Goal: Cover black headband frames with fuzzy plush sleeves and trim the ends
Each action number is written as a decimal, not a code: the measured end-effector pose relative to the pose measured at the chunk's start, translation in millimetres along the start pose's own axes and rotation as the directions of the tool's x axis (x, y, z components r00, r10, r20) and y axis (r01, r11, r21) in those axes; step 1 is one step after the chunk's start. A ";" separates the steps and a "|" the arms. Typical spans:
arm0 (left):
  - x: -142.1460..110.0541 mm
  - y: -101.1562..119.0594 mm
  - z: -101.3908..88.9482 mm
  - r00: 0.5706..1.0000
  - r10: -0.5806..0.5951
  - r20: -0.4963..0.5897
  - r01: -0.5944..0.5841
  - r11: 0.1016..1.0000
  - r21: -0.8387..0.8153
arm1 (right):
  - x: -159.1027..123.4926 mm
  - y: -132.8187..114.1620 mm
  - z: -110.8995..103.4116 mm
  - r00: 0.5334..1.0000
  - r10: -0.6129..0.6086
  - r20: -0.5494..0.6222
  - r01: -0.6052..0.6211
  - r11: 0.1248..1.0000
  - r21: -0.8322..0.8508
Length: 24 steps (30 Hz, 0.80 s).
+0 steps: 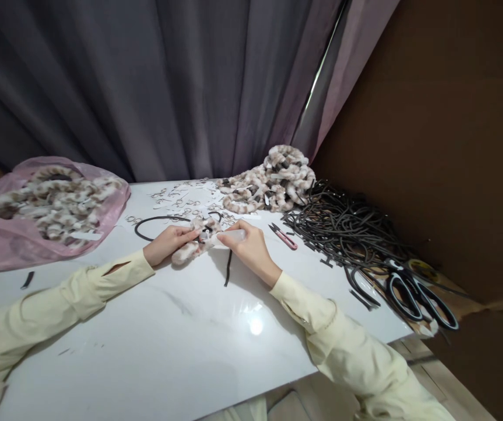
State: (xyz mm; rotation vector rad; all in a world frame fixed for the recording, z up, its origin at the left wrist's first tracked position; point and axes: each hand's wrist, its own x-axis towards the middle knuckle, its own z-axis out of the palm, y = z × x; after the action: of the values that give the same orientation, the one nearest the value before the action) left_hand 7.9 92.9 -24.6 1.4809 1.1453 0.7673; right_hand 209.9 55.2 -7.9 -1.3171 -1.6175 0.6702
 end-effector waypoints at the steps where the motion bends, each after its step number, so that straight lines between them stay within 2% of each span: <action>1: 0.3 0.0 -0.3 1.000 0.001 0.002 -0.001 1.000 0.006 | 0.1 -0.1 -0.1 1.000 -0.002 -0.005 0.002 1.000 0.008; 7: 1.8 -2.5 -0.6 1.000 0.011 -0.008 -0.011 1.000 0.004 | -0.5 -2.7 1.1 0.999 -0.020 0.036 0.019 1.000 0.011; 13: 1.6 -3.7 -0.4 1.000 -0.001 0.011 0.002 1.000 -0.030 | -0.3 -2.0 1.9 1.000 -0.017 0.000 0.017 1.000 0.021; 24: 2.9 -5.4 -1.0 1.000 0.004 0.007 -0.004 1.000 -0.014 | -0.6 -1.9 3.0 1.000 -0.027 0.015 0.027 0.999 0.031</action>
State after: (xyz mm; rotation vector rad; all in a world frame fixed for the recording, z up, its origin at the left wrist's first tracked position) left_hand 6.5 95.9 -29.9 1.4737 1.1300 0.7704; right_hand 206.4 54.5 -7.8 -1.2689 -1.6283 0.6872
